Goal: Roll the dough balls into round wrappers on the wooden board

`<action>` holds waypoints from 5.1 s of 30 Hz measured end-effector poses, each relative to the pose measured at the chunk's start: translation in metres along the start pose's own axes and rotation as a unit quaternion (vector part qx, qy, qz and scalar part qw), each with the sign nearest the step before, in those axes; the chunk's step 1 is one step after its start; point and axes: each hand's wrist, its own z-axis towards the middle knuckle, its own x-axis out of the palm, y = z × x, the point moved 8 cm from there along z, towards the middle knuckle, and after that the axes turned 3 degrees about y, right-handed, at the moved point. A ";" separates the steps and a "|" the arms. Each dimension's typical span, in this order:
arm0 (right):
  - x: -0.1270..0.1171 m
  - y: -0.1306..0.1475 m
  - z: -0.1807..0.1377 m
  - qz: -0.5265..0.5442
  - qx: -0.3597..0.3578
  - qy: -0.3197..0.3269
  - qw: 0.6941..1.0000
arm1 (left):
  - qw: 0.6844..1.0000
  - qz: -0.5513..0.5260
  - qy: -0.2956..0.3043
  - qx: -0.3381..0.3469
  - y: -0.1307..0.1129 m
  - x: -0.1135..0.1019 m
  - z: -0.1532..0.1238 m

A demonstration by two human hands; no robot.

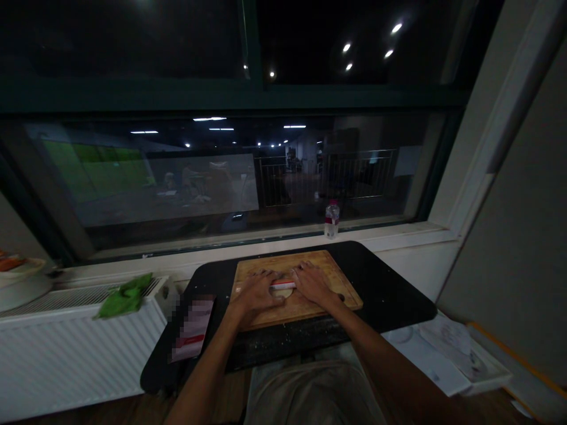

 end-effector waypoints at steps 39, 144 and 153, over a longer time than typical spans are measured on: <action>-0.001 0.001 0.000 0.094 -0.122 0.079 0.985 | 0.996 -0.073 0.045 0.022 0.023 0.003 0.008; 0.002 0.005 -0.011 0.136 -0.132 0.057 0.980 | 0.999 -0.043 -0.013 0.003 0.014 0.004 0.001; 0.001 0.006 -0.010 0.132 -0.124 0.061 0.981 | 0.999 -0.036 0.007 0.004 0.016 0.006 0.007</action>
